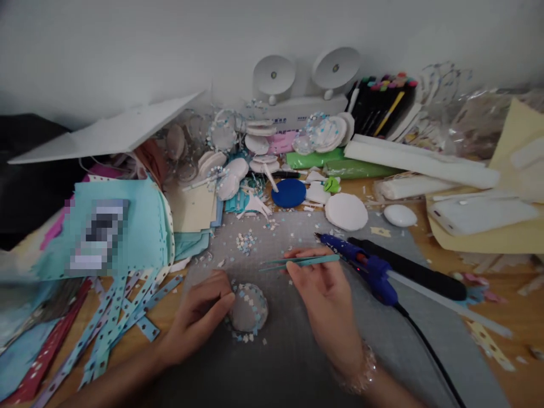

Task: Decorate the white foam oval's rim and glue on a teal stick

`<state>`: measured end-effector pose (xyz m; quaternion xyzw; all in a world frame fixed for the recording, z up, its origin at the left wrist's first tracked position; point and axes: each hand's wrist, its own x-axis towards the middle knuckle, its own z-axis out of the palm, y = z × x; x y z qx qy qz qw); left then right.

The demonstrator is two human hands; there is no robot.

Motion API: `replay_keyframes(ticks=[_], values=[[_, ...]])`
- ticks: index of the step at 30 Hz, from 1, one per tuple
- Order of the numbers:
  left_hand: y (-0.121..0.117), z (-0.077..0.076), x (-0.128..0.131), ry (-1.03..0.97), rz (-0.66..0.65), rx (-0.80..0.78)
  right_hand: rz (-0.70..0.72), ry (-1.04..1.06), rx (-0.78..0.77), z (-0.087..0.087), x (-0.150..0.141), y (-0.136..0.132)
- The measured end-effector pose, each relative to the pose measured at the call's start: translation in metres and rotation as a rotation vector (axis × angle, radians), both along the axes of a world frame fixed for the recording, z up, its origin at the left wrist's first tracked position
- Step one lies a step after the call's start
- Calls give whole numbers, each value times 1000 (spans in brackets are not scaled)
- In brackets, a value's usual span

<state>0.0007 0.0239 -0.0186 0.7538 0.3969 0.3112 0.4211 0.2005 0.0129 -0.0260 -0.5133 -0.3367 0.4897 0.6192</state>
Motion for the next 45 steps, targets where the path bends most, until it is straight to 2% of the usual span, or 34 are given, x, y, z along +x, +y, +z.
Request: replay_keyframes(ticks=[6, 12, 19, 23, 30, 33, 37, 40, 45], values=[[-2, 0, 0, 130, -1, 60, -15, -76, 59, -8, 1, 2], [-6, 5, -1, 204, 21, 113, -7, -266, 172, -2, 2, 7], [-10, 1, 0, 274, -33, 133, 117, -709, 315, -4, 5, 13], [-10, 1, 0, 294, -11, 119, 111, -803, 353, -8, 2, 22], [-10, 3, -1, 286, -18, 98, 186, -803, 296, -16, -4, 36], [-10, 2, -2, 252, -36, 108, 147, -772, 296, -13, -2, 35], [-10, 3, -4, 211, -91, 141, 77, -575, 335, -2, 3, 23], [-8, 3, -5, 129, -110, 142, 57, -375, 288, 3, 8, 11], [-5, 3, -6, -135, -1, 26, 115, -158, 257, 6, 13, -5]])
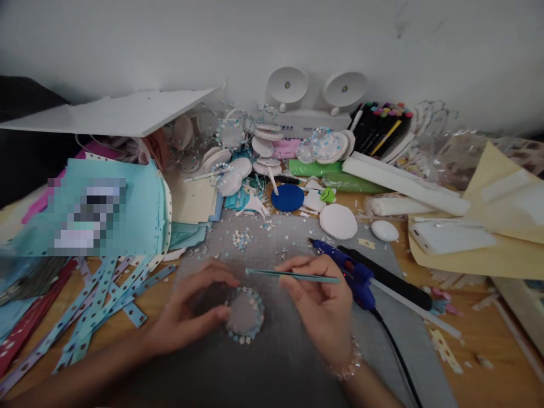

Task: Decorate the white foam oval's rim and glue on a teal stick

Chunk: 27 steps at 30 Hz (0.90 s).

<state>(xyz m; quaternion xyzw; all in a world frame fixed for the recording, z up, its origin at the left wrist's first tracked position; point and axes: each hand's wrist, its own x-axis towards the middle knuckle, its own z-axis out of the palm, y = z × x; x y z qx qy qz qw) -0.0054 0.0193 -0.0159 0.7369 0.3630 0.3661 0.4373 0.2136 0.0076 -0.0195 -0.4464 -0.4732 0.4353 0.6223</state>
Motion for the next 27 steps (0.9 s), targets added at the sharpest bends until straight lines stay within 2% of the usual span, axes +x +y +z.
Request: replay_keyframes(ticks=[3, 6, 11, 20, 27], values=[[2, 0, 2, -105, 67, -48, 48, -39, 7, 6, -3, -4], [4, -2, 3, -142, 62, -73, 80, -90, 15, 11, -9, -5], [3, -3, 3, -131, 18, -88, 121, -86, 72, 11, -12, -6], [3, -2, 5, -156, 32, -52, 134, -167, 82, 11, -13, -10], [3, 0, 3, -153, 17, -30, 129, -79, 15, 11, -11, -7]])
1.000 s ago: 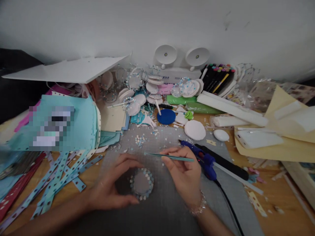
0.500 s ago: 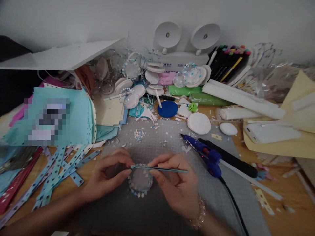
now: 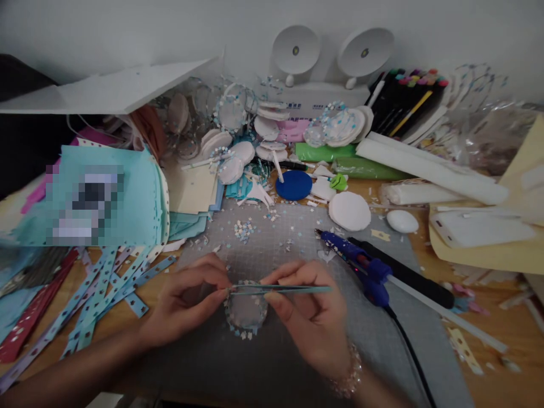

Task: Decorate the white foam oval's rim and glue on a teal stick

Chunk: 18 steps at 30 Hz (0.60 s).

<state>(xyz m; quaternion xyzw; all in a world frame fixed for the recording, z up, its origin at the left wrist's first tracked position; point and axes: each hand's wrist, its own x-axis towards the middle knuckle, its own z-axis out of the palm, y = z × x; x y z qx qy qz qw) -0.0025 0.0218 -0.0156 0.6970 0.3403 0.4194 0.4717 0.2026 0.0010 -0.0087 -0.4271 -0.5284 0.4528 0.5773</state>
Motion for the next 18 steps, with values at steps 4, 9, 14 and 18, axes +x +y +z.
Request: replay_keyframes(ticks=[4, 9, 14, 18], values=[[1, 2, 0, 26, -18, -1, -9, 55, -56, -2, 2, 1], [2, 2, 1, 53, -12, 41, 22, 57, -78, -2, 2, 0], [1, 0, 0, 74, -12, 75, 38, 59, -100, -3, 2, 0], [2, -1, 0, 84, -21, 105, 38, 59, -95, -3, 2, -1]])
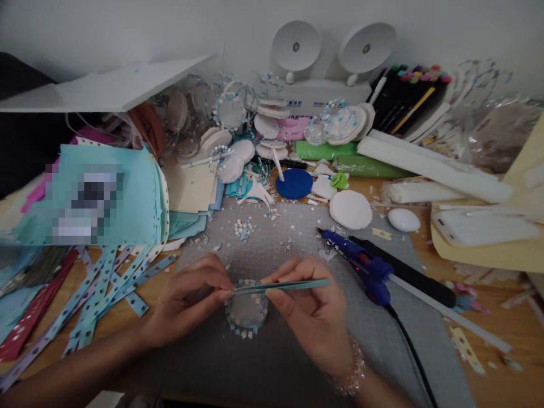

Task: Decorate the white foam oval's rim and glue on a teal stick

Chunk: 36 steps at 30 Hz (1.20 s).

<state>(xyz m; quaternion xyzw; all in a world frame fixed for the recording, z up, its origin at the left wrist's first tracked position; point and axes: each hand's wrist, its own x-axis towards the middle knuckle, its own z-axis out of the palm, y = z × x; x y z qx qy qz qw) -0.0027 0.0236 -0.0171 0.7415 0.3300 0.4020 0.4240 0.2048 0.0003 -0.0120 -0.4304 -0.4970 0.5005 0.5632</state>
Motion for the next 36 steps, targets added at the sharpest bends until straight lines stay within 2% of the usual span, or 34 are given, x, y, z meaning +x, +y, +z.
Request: replay_keyframes(ticks=[5, 12, 28, 32, 36], values=[[0, 0, -1, 14, -16, 24, 23, 18, -64, -1, 1, -1], [-2, -2, -3, 43, -46, 52, 136, 149, -221, -10, 2, 3], [-2, 1, -4, 40, -87, 87, 254, 398, -464, -11, -5, 7], [-2, 1, -3, 29, -81, 80, 226, 412, -466, -8, -2, 11], [-1, 4, -3, 34, -76, 54, 177, 379, -380, -3, 0, 11]])
